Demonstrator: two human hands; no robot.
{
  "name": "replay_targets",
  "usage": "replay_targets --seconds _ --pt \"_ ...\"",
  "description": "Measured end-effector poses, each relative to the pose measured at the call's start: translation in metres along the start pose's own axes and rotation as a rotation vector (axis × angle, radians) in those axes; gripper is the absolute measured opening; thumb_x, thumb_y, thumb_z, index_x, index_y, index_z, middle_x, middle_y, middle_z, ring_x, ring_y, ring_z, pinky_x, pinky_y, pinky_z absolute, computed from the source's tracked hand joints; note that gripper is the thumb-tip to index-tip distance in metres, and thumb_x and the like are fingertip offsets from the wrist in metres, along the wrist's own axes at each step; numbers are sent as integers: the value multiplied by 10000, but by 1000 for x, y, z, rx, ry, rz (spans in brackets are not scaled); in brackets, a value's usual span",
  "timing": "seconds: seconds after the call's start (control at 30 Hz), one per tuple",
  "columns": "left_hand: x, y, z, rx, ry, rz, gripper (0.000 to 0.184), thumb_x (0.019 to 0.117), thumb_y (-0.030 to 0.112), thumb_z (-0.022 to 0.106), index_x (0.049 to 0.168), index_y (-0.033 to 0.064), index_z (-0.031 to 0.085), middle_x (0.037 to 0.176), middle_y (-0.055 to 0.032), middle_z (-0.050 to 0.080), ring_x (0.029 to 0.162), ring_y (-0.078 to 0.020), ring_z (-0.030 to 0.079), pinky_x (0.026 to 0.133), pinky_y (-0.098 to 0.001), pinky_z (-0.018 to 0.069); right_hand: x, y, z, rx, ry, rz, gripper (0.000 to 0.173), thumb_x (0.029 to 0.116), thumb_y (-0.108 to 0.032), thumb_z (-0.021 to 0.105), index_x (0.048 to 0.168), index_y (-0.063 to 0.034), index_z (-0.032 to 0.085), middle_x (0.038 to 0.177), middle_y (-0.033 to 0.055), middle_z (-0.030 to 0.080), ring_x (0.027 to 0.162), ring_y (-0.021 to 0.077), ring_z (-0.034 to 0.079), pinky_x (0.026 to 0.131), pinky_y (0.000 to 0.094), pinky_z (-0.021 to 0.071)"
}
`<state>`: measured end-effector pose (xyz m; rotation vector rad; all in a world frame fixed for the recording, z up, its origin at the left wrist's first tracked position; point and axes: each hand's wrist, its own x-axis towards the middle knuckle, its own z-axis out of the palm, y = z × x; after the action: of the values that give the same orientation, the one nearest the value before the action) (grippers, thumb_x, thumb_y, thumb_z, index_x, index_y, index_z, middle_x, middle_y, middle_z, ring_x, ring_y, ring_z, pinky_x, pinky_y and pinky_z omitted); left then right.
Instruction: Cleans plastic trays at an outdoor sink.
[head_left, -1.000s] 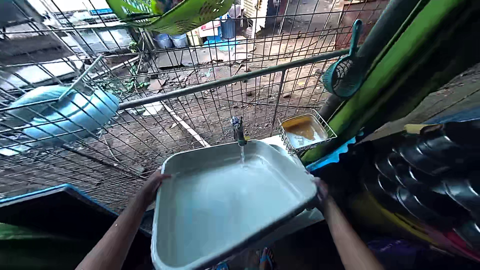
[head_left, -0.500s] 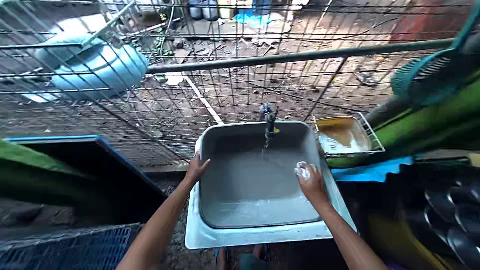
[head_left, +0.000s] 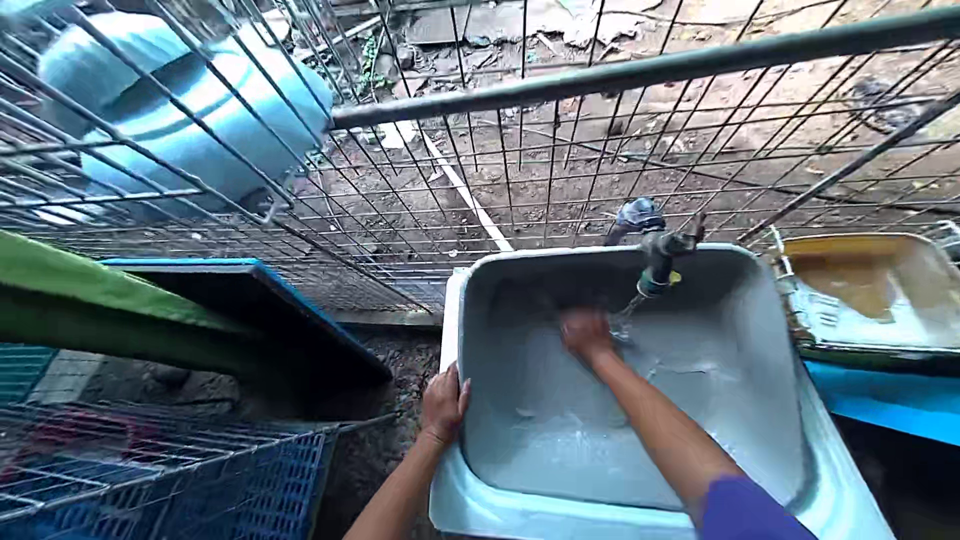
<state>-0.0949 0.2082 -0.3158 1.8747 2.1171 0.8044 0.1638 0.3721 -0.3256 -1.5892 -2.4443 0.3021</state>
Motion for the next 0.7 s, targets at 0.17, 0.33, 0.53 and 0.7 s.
replay_targets --seconds 0.17,0.33,0.53,0.7 --pt "1 2 0 -9 10 45 562 996 300 434 1146 -192 662 932 -297 729 867 -452 737 806 -566 575 49 -131 22 210 -110 343 448 1010 -168 513 1376 75 599 1445 311 550 1415 476 456 1185 615 307" --pt "3 -1 -1 -25 26 60 559 988 301 438 1140 -187 665 915 -291 733 855 -450 741 783 -568 580 -24 -198 72 842 169 353 466 988 -26 476 1411 166 502 1545 352 410 1491 484 345 1252 550 243" --pt "11 11 -17 -28 -233 -72 511 1003 225 482 1296 -184 576 1078 -356 690 1039 -520 683 932 -620 513 -133 -164 19 561 -829 329 486 1077 -234 461 1527 -55 486 1583 200 453 1491 356 401 1226 564 282" --pt "12 10 -17 -21 -236 -83 478 1000 203 505 1270 -182 590 1062 -349 694 1032 -505 690 919 -622 512 -190 2 -49 178 -803 573 417 1027 -256 551 1405 -105 640 1468 186 583 1403 391 500 1162 647 331"
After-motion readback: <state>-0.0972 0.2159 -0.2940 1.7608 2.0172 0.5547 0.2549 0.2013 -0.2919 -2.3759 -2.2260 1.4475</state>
